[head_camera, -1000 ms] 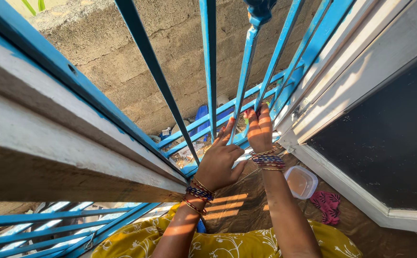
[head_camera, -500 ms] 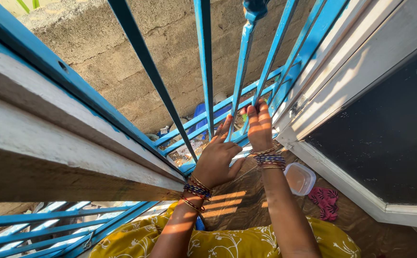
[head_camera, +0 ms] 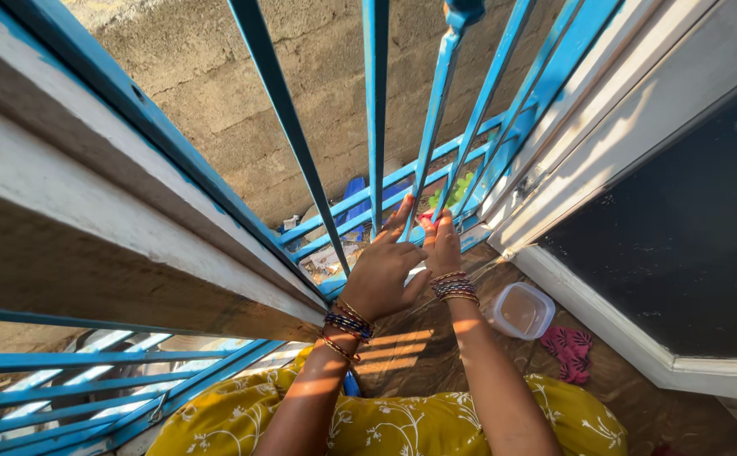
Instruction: The person sits on the floor and wipes a blue metal railing with a red cloth. They repeatedly dip the cloth into a small plastic container of liquid and continue cleaning the railing bars.
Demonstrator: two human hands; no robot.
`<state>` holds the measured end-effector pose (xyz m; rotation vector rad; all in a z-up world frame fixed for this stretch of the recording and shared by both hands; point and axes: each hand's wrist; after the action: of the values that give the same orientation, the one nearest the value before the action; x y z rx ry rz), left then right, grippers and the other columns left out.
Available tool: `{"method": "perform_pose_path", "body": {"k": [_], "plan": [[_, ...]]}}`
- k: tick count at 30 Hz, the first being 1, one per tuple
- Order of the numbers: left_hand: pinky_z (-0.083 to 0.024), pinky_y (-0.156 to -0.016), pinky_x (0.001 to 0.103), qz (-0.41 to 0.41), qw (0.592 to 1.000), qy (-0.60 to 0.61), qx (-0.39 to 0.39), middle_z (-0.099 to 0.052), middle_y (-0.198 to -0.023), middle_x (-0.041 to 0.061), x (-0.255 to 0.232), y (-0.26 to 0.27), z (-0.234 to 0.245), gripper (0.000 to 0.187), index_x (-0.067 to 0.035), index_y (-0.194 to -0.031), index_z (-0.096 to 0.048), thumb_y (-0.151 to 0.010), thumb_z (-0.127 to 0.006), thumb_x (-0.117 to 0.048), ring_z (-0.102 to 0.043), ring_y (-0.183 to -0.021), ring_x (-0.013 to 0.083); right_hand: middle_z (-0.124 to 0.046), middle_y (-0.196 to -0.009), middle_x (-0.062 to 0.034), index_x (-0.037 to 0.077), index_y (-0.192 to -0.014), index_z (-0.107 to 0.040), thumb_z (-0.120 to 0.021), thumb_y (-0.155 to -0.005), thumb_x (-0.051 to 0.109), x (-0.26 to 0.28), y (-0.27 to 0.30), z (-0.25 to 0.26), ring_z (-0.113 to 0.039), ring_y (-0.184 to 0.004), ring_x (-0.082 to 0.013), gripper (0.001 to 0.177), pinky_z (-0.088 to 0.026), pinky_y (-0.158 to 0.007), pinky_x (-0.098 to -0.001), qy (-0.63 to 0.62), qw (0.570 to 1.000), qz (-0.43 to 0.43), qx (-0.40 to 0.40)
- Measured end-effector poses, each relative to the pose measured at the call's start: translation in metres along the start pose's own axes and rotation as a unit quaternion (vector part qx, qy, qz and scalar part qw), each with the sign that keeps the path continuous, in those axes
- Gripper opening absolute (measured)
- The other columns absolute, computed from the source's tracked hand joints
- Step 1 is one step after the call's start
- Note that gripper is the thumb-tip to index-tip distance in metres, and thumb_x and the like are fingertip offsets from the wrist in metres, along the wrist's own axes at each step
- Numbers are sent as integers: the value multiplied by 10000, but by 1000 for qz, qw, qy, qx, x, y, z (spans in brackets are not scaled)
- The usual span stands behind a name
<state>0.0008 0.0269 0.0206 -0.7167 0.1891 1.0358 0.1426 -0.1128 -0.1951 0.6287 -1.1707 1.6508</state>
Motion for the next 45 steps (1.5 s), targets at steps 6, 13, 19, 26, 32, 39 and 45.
{"method": "perform_pose_path", "body": {"k": [6,13,19,26,32,39,45], "plan": [[-464,-1068,448,-15,1000,1,-27,-745,-1019,154,-21,26,18,187,-22,-956,-744,-851,-717,-175,-393,-1504,361,-747,-997,-148,56,-1200,-655,-669,-967,127,39,39,41,-739,-891,-298,243,-573,-802,-414,27,999,-15,-14],[-522,-1024,424,8,996,-19,-83,-691,-1258,118,-61,50,37,270,-25,-1155,-689,-909,-699,-134,-541,-1380,319,-701,-1218,-110,-79,-1411,-542,-575,-1050,61,75,59,90,-684,-1046,-130,389,-560,-932,-281,-379,919,-107,0],[-519,-1064,425,-20,989,-51,-140,-639,-1329,148,-71,52,50,278,-1,-1161,-676,-891,-683,-71,-501,-1427,336,-730,-1177,-108,-60,-1424,-569,-621,-1007,62,152,41,98,-696,-1016,-136,437,-557,-871,-288,-214,975,-41,-30],[-525,-1040,421,-18,988,-56,-141,-654,-1309,129,-43,29,28,200,-9,-1091,-682,-894,-671,-46,-530,-1410,316,-738,-1037,-209,-58,-1220,-661,-700,-986,177,153,-8,59,-762,-898,-282,334,-624,-788,-365,8,987,85,-133],[-530,-1030,420,-13,991,-39,-129,-663,-1270,136,-17,17,14,213,-16,-1097,-684,-885,-669,-30,-569,-1371,328,-702,-1013,-244,-30,-1151,-638,-623,-1027,204,75,-1,27,-693,-901,-432,266,-555,-776,-481,135,972,145,-125],[-534,-994,401,13,992,-31,-120,-636,-1372,147,-31,19,14,276,-38,-1162,-665,-887,-670,-15,-517,-1462,345,-719,-950,-213,-2,-1128,-676,-648,-968,193,61,22,33,-702,-853,-408,253,-546,-740,-487,133,987,77,-55],[-378,-1244,452,13,992,32,-124,-356,-1650,253,-26,16,10,768,44,-1572,-335,-972,-688,-279,-321,-1571,390,-744,-925,-179,9,-1074,-690,-661,-1009,217,118,-24,58,-741,-829,-350,219,-563,-749,-456,-3,995,19,-98]]}}
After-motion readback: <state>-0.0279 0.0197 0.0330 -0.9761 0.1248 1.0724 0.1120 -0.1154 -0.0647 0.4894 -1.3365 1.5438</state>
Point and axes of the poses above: each hand's wrist, its own y-axis away from the middle knuckle, its own z-axis out of the back of the hand, x = y × z
